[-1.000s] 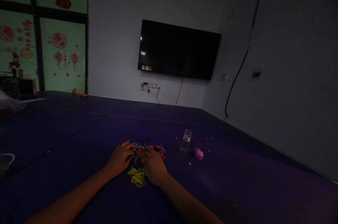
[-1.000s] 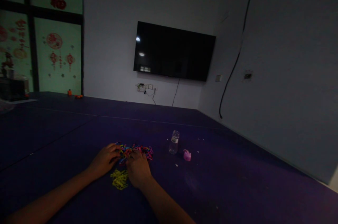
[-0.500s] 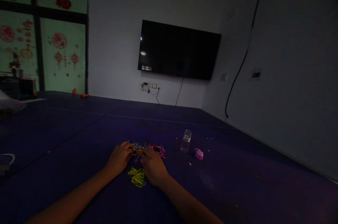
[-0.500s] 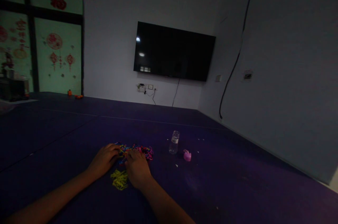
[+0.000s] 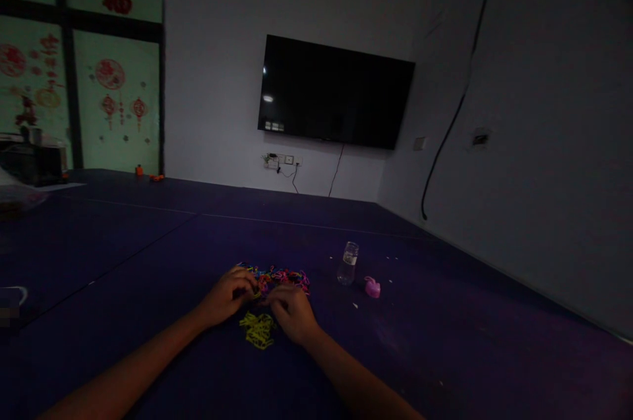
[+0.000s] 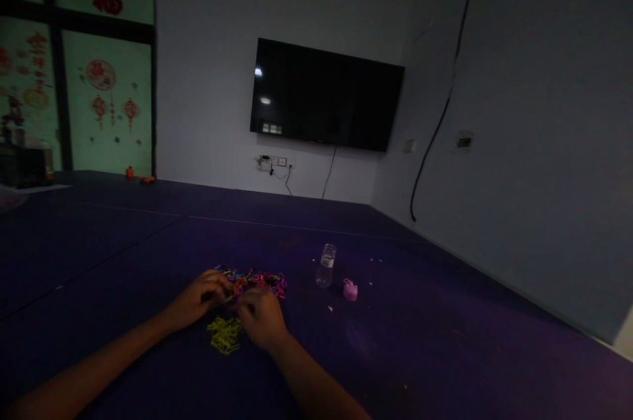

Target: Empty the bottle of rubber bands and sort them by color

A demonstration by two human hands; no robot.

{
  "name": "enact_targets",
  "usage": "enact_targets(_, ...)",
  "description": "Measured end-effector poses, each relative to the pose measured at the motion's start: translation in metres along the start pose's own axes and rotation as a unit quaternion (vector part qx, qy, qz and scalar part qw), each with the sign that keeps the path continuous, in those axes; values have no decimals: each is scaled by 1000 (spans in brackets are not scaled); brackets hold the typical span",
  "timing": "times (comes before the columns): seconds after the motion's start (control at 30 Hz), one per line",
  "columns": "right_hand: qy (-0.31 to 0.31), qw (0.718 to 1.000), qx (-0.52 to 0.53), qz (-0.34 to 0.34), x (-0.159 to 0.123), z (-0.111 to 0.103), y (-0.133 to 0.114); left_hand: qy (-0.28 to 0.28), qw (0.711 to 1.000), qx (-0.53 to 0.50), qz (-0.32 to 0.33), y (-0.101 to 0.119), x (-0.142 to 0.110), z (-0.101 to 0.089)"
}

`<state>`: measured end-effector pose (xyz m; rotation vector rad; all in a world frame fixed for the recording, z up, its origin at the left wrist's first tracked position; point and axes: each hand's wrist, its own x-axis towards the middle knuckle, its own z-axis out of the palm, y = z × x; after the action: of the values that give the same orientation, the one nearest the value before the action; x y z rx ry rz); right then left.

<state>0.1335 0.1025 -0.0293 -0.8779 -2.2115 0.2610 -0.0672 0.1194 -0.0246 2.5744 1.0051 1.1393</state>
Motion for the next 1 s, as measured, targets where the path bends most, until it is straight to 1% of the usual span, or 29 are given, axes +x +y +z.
enact_targets(0.1,-33,999,24,8,-3,1,1,-44,998,-43,-4,1,-1,-1)
enact_targets(0.2,-43,998,34,24,-3,1,1,-54,996,-64,-15,1,-1,0)
enact_targets(0.23,-38,998,32,32,-2,0,1,-47,997,-64,-21,1,-1,0)
enact_targets(0.3,-16,998,15,52,-1,0,1,-14,998,-51,-38,1,-1,0)
enact_targets(0.4,16,996,-41,76,1,1,3,31,998,-7,-53,-2,0,1)
enact_targets(0.5,17,993,-93,74,4,4,4,25,998,46,-31,-6,0,6)
enact_targets(0.63,-14,994,-109,21,6,6,3,1,995,101,-17,-12,-3,13)
enact_targets(0.73,-39,993,-114,-9,6,6,2,0,993,116,-22,-14,-3,15)
enact_targets(0.83,-67,990,-127,-6,5,5,2,-4,992,122,-20,-16,-3,15)
enact_targets(1.0,-109,985,-130,19,3,3,-1,-8,992,128,-21,-16,-3,15)
